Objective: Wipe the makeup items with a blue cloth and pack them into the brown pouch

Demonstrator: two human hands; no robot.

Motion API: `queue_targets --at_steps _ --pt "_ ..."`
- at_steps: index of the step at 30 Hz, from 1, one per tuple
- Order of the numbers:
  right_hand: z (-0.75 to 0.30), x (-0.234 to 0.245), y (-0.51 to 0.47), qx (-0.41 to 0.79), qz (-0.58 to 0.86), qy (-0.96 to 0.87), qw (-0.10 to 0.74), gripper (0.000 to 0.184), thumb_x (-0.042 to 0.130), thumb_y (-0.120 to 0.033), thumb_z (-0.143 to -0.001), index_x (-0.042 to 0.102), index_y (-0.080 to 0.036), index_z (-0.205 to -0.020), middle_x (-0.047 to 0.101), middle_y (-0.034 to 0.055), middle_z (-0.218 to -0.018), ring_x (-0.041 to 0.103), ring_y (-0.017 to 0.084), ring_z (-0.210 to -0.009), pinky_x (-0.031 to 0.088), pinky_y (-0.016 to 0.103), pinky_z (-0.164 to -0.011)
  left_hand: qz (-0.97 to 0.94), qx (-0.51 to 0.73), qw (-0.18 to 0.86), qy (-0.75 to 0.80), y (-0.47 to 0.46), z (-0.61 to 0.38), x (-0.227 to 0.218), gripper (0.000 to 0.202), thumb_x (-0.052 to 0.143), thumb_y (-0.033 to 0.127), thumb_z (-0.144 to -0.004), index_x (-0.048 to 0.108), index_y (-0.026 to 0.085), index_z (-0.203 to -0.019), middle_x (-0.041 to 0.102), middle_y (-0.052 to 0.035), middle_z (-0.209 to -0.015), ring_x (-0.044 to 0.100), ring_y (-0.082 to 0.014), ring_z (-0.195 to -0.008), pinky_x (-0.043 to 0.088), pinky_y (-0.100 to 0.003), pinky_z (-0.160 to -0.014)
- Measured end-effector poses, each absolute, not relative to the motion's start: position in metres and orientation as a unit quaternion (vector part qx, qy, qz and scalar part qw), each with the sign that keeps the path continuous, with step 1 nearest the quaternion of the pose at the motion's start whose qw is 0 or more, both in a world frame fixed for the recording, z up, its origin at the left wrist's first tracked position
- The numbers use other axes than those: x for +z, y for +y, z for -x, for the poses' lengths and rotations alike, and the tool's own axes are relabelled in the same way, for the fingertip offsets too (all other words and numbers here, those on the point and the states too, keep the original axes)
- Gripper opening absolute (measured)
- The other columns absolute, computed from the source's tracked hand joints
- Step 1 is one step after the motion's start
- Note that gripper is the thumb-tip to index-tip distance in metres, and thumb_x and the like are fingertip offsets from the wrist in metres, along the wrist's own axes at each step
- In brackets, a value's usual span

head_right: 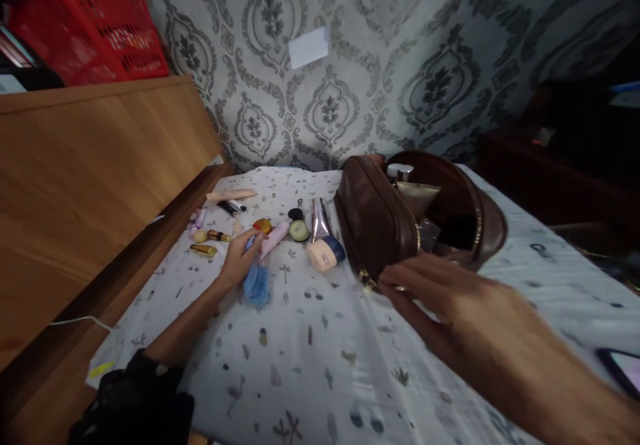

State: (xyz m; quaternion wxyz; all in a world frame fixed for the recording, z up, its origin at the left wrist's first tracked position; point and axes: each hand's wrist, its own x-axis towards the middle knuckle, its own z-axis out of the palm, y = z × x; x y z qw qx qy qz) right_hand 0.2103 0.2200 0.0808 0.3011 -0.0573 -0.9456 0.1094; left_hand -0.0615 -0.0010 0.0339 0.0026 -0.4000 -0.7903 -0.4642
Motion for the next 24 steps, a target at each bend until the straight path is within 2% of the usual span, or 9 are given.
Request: queue_targets --at_steps 2,5,8,10,14,16,19,24 --pt "-0.2 0.078 0.199 0.128 -0.003 -0.958 0.258 0.027 0.045 -0.035 -0.098 0.07 -0.03 -0.089 0.074 0.0073 -0.091 0.072 0.022 -0.073 0.059 0.033 -0.059 0.376 -0.492 0.013 -0.786 -0.009 0.074 0.03 0.031 0.046 0.04 -0.093 0.062 0.017 -0.081 0.059 0.0004 -0.065 0.057 -0.0147 -0.064 0.044 -0.025 -0.066" --pt "-0.179 0.067 0.174 0.18 -0.041 -0.963 0.198 0.031 0.041 -0.023 -0.096 0.069 -0.024 -0.085 0.073 0.0085 -0.088 0.071 0.023 -0.076 0.059 0.035 -0.064 0.342 -0.522 0.021 -0.781 -0.019 0.091 0.025 0.032 0.046 0.044 -0.091 0.062 0.016 -0.084 0.055 0.002 -0.06 0.054 -0.0135 -0.057 0.044 -0.024 -0.06" --pt "-0.151 0.052 0.153 0.264 -0.052 -0.953 0.136 0.028 0.043 -0.022 -0.094 0.07 -0.02 -0.089 0.073 0.0088 -0.09 0.071 0.022 -0.079 0.057 0.033 -0.069 0.307 -0.535 0.047 -0.786 -0.028 0.109 0.021 0.034 0.046 0.046 -0.09 0.061 0.016 -0.087 0.054 0.0031 -0.058 0.053 -0.0128 -0.053 0.043 -0.023 -0.056" --pt "-0.132 0.043 0.14 0.319 -0.037 -0.943 0.092 0.025 0.046 -0.021 -0.091 0.071 -0.018 -0.089 0.073 0.0082 -0.089 0.069 0.019 -0.075 0.055 0.03 -0.066 0.28 -0.529 0.076 -0.798 -0.035 0.122 0.021 0.033 0.047 0.045 -0.089 0.062 0.016 -0.086 0.055 0.0028 -0.06 0.053 -0.0129 -0.055 0.043 -0.022 -0.056" --pt "-0.098 0.024 0.115 0.428 -0.015 -0.902 0.056 0.023 0.05 -0.024 -0.088 0.072 -0.018 -0.085 0.074 0.0052 -0.082 0.065 0.018 -0.07 0.05 0.028 -0.064 0.215 -0.474 0.138 -0.843 -0.057 0.15 0.027 0.023 0.049 0.036 -0.088 0.063 0.017 -0.084 0.058 0.0013 -0.064 0.058 -0.0151 -0.064 0.045 -0.024 -0.065" --pt "-0.089 0.013 0.109 0.483 -0.002 -0.873 0.068 0.024 0.052 -0.029 -0.088 0.072 -0.017 -0.083 0.073 0.0049 -0.078 0.064 0.019 -0.072 0.048 0.029 -0.065 0.171 -0.434 0.166 -0.869 -0.071 0.165 0.032 0.019 0.049 0.031 -0.088 0.063 0.017 -0.088 0.064 -0.0015 -0.073 0.062 -0.0177 -0.075 0.047 -0.026 -0.073" --pt "-0.086 0.0 0.108 0.541 0.016 -0.836 0.09 0.027 0.053 -0.035 -0.088 0.071 -0.015 -0.084 0.071 0.0051 -0.076 0.061 0.018 -0.07 0.047 0.029 -0.065 0.104 -0.371 0.189 -0.903 -0.091 0.187 0.041 0.019 0.048 0.027 -0.089 0.063 0.017 -0.094 0.069 -0.0086 -0.097 0.063 -0.0237 -0.099 0.047 -0.031 -0.086" --pt "-0.095 -0.003 0.111 0.556 0.027 -0.825 0.098 0.025 0.055 -0.034 -0.088 0.071 -0.015 -0.084 0.07 0.0046 -0.076 0.06 0.017 -0.069 0.047 0.029 -0.066 0.037 -0.273 0.156 -0.949 -0.107 0.217 0.046 0.029 0.054 0.035 -0.09 0.062 0.013 -0.107 0.062 -0.0233 -0.122 0.06 -0.0379 -0.116 0.048 -0.047 -0.09"
